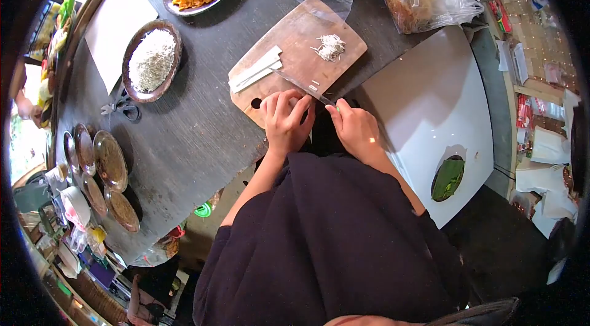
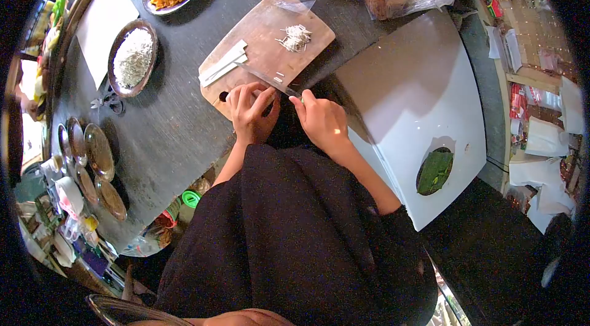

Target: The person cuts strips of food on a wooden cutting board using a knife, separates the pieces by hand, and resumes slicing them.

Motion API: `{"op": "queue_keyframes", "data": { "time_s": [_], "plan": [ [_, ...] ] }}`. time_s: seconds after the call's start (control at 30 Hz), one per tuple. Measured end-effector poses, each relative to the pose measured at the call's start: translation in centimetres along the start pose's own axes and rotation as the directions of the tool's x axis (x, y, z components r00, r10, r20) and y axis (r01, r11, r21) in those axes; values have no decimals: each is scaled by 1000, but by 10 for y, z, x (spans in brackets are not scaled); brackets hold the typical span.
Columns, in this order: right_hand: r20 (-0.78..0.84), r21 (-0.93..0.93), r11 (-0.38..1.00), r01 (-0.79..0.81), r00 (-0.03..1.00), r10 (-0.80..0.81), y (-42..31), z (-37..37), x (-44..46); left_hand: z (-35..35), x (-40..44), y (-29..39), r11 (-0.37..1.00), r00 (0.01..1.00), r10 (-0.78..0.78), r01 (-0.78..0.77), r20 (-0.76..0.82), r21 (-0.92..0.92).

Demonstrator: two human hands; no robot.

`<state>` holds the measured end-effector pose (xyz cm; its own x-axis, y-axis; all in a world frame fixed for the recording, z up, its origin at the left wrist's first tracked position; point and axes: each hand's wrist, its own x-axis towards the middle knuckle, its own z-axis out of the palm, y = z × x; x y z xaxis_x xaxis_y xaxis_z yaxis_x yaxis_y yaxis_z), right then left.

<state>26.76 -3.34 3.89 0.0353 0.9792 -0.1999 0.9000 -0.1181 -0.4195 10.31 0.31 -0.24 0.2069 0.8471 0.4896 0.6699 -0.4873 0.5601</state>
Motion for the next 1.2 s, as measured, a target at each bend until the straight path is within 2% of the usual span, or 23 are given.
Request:
{"op": "queue_keyframes", "data": {
  "time_s": [0.13,0.5,0.83,1.2],
  "plan": [
    [-42,27,1000,-6,999,7,-4,-3,-2,-2,-1,-1,1000,1000,-2,2,14,-12],
    [72,30,999,-14,997,12,-4,-14,0,-3,2,-1,1000,1000,3,-3,4,-9],
    [20,12,1000,-1,1000,0,0,0,3,-3,2,-1,1000,1000,-5,5,13,-20],
    [51,27,1000,-6,999,4,-3,-6,3,-4,0,-4,1000,1000,-5,5,2,-19]
  ]
}}
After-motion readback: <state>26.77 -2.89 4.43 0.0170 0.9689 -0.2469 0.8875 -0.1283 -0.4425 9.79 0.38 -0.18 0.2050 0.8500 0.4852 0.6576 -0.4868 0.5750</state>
